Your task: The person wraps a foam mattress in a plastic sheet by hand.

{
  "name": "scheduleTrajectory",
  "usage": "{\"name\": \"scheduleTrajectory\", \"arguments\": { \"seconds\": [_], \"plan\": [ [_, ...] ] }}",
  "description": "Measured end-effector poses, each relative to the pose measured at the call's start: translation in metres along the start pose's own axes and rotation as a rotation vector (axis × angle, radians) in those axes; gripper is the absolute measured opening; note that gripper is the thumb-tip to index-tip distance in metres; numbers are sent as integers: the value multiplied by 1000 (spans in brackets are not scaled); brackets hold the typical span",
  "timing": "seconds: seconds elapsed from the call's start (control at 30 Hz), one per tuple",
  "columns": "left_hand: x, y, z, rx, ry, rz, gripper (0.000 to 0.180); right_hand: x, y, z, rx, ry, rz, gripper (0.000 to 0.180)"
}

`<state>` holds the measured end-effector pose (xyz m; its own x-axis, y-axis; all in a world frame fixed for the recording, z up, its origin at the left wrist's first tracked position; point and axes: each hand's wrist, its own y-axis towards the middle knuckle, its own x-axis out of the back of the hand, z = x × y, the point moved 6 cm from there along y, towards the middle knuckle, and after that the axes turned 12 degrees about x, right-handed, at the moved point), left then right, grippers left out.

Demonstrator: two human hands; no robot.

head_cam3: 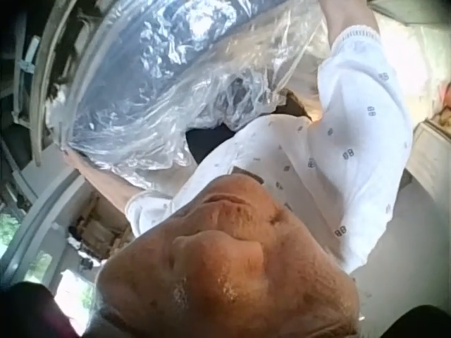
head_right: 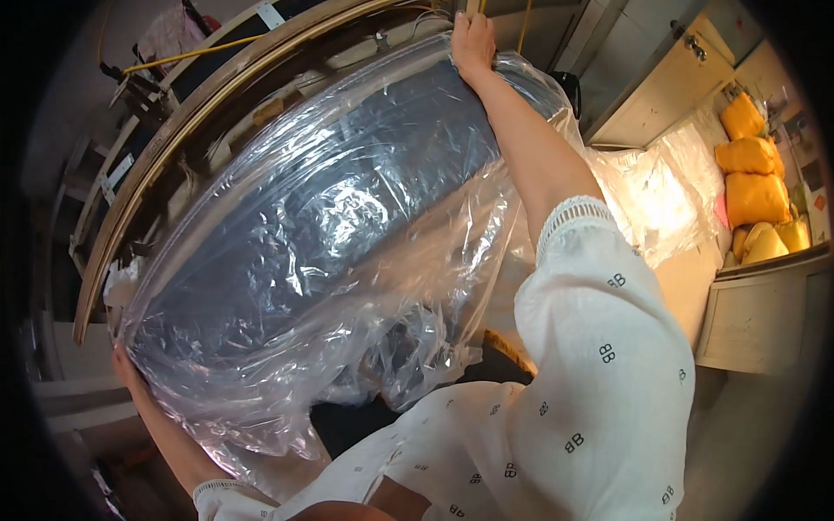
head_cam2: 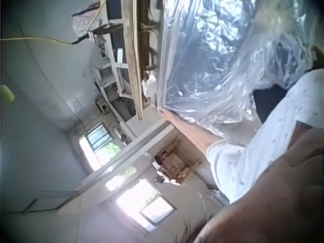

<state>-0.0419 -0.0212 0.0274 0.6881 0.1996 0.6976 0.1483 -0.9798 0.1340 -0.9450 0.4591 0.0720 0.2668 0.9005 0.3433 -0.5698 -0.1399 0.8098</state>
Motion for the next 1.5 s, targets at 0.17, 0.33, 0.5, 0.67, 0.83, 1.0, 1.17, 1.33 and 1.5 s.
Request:
{"name": "scheduleTrajectory", "arguments": {
  "seconds": [0.17, 0.33, 0.5, 0.67, 0.83, 1.0, 1.17, 1.33, 1.5],
  "plan": [
    [135, -39, -22, -146, 50, -176, 40, 22, -35, 53, 46, 177, -62, 32],
    [214, -150, -60, 96, -283, -257, 44, 40, -91, 94, -619, 991, 308, 23],
    [274, -210, 2, 159, -523, -297, 50, 54, -123, 147, -560, 1017, 1032, 21],
    [314, -275, 57, 225, -420, -366, 49, 63, -135, 175, -211, 974, 985, 19],
    [332, -257, 105, 115, 815, -184, 33, 75, -145, 186, -53, 970, 897, 28],
    [129, -244, -105, -356, 476, -78, 34, 101, -144, 181, 31, 856, 857, 36],
    [-92, -388, -355, -743, 25, 554, 23, 120, -147, 172, -14, 786, 847, 39],
    [-171, -478, -467, -1025, -98, 709, 28, 127, -144, 190, -36, 887, 877, 41],
    [-235, -495, -498, -1103, -159, 857, 20, 134, -147, 173, -188, 1095, 897, 40]
  ]
}}
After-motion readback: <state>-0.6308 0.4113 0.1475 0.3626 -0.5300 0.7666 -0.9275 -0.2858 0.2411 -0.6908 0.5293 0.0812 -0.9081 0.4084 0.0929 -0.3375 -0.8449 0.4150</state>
